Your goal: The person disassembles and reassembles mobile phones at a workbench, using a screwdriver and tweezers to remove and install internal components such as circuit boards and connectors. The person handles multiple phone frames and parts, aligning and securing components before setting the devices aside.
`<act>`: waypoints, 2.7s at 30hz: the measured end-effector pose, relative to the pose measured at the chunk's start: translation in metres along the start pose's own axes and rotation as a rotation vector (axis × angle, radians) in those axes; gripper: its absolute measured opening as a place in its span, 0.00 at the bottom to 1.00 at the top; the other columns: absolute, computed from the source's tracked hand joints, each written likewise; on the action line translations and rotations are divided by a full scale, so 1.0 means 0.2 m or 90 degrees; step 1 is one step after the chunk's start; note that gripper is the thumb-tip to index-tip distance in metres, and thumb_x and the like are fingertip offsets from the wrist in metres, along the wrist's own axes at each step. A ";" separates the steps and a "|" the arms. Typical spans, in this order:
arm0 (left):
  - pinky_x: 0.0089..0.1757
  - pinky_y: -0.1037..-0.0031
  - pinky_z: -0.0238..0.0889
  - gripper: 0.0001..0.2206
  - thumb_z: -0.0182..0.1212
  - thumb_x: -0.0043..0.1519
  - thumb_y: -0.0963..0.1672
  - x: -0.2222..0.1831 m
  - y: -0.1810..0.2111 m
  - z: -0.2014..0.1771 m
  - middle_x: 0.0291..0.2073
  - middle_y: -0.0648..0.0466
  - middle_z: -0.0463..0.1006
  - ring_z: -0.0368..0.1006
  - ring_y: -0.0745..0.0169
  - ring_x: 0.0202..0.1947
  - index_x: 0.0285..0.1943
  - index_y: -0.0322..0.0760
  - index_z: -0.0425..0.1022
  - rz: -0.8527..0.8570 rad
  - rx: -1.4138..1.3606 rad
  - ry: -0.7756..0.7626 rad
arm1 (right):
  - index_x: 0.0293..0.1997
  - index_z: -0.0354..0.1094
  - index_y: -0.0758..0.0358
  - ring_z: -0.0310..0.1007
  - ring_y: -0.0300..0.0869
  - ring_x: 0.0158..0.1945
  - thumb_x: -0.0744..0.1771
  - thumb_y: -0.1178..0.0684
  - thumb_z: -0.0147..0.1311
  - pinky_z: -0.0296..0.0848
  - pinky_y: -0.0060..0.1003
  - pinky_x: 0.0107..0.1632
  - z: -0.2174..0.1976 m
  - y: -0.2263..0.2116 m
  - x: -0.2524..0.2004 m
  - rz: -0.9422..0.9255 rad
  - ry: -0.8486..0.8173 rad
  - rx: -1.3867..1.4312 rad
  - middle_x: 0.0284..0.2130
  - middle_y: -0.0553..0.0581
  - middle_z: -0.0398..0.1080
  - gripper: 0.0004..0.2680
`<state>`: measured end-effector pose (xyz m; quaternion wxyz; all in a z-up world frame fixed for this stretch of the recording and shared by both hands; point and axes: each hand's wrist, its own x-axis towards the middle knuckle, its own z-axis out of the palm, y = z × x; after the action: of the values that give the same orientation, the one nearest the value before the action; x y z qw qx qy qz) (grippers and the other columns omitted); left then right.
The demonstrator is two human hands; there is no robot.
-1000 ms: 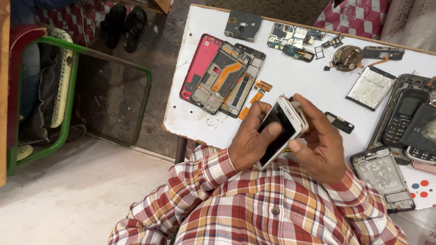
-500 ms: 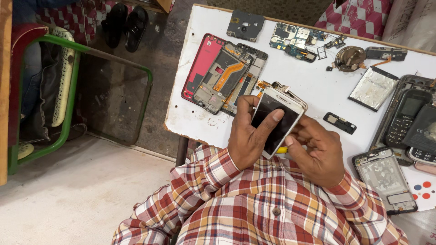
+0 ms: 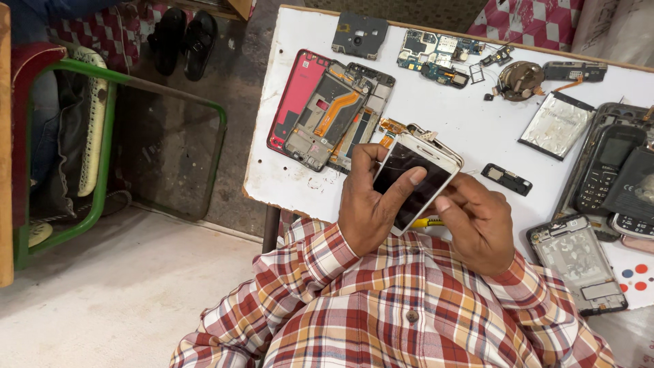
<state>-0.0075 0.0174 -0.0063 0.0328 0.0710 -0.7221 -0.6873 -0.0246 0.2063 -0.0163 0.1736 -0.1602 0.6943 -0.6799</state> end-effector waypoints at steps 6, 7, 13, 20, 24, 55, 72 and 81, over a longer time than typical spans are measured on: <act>0.38 0.74 0.74 0.20 0.64 0.68 0.49 -0.01 0.00 -0.01 0.37 0.47 0.78 0.80 0.62 0.36 0.54 0.31 0.60 0.018 0.069 0.011 | 0.56 0.68 0.75 0.84 0.43 0.45 0.73 0.58 0.46 0.83 0.33 0.50 0.00 0.03 -0.01 0.028 0.011 0.013 0.41 0.63 0.79 0.10; 0.38 0.74 0.74 0.20 0.64 0.68 0.49 -0.01 0.00 -0.01 0.37 0.47 0.78 0.80 0.62 0.36 0.54 0.32 0.60 0.024 0.082 0.013 | 0.56 0.68 0.75 0.83 0.43 0.45 0.73 0.57 0.46 0.83 0.33 0.50 0.00 0.03 -0.01 0.024 0.011 0.019 0.41 0.63 0.79 0.10; 0.32 0.75 0.74 0.22 0.62 0.64 0.53 -0.02 -0.02 -0.02 0.33 0.48 0.78 0.80 0.65 0.31 0.52 0.34 0.59 -0.043 0.123 -0.010 | 0.53 0.69 0.75 0.77 0.39 0.39 0.73 0.56 0.49 0.76 0.30 0.41 0.00 0.09 -0.02 0.069 0.067 -0.019 0.36 0.62 0.77 0.10; 0.46 0.73 0.75 0.27 0.63 0.67 0.55 -0.02 -0.05 -0.01 0.44 0.46 0.75 0.76 0.65 0.45 0.58 0.31 0.58 -0.030 -0.056 -0.028 | 0.66 0.59 0.74 0.80 0.37 0.43 0.72 0.55 0.49 0.79 0.29 0.43 0.04 0.03 0.01 0.007 0.065 0.007 0.42 0.61 0.78 0.15; 0.56 0.70 0.72 0.37 0.74 0.61 0.52 -0.02 -0.03 -0.02 0.55 0.45 0.71 0.73 0.63 0.56 0.66 0.31 0.51 0.032 -0.116 -0.121 | 0.71 0.51 0.72 0.80 0.36 0.35 0.68 0.54 0.57 0.78 0.28 0.35 0.05 -0.06 0.03 -0.027 0.085 -0.196 0.33 0.59 0.77 0.24; 0.47 0.59 0.76 0.31 0.39 0.78 0.57 0.02 -0.16 -0.18 0.64 0.31 0.67 0.75 0.44 0.54 0.77 0.27 0.55 -0.133 -0.824 -0.191 | 0.66 0.68 0.65 0.75 0.40 0.27 0.68 0.57 0.65 0.72 0.37 0.32 -0.11 -0.12 0.15 0.058 0.119 -0.570 0.29 0.61 0.76 0.18; 0.48 0.54 0.76 0.29 0.30 0.81 0.55 -0.02 -0.24 -0.13 0.65 0.25 0.66 0.76 0.32 0.52 0.79 0.25 0.52 -0.345 -0.905 -0.425 | 0.51 0.75 0.68 0.79 0.40 0.50 0.74 0.60 0.63 0.75 0.28 0.51 -0.03 -0.20 0.25 -0.151 0.047 -0.322 0.46 0.62 0.77 0.03; 0.49 0.57 0.77 0.30 0.33 0.78 0.54 -0.02 -0.21 -0.13 0.64 0.28 0.69 0.77 0.37 0.52 0.78 0.24 0.56 -0.348 -0.746 -0.400 | 0.48 0.74 0.69 0.79 0.48 0.51 0.69 0.61 0.60 0.76 0.36 0.51 -0.02 -0.23 0.24 -0.139 0.034 -0.355 0.47 0.65 0.76 0.05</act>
<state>0.0029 -0.0105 -0.0457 -0.3167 0.0188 -0.1664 -0.9336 -0.0704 0.1867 0.0282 0.0302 -0.2573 0.8372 -0.4817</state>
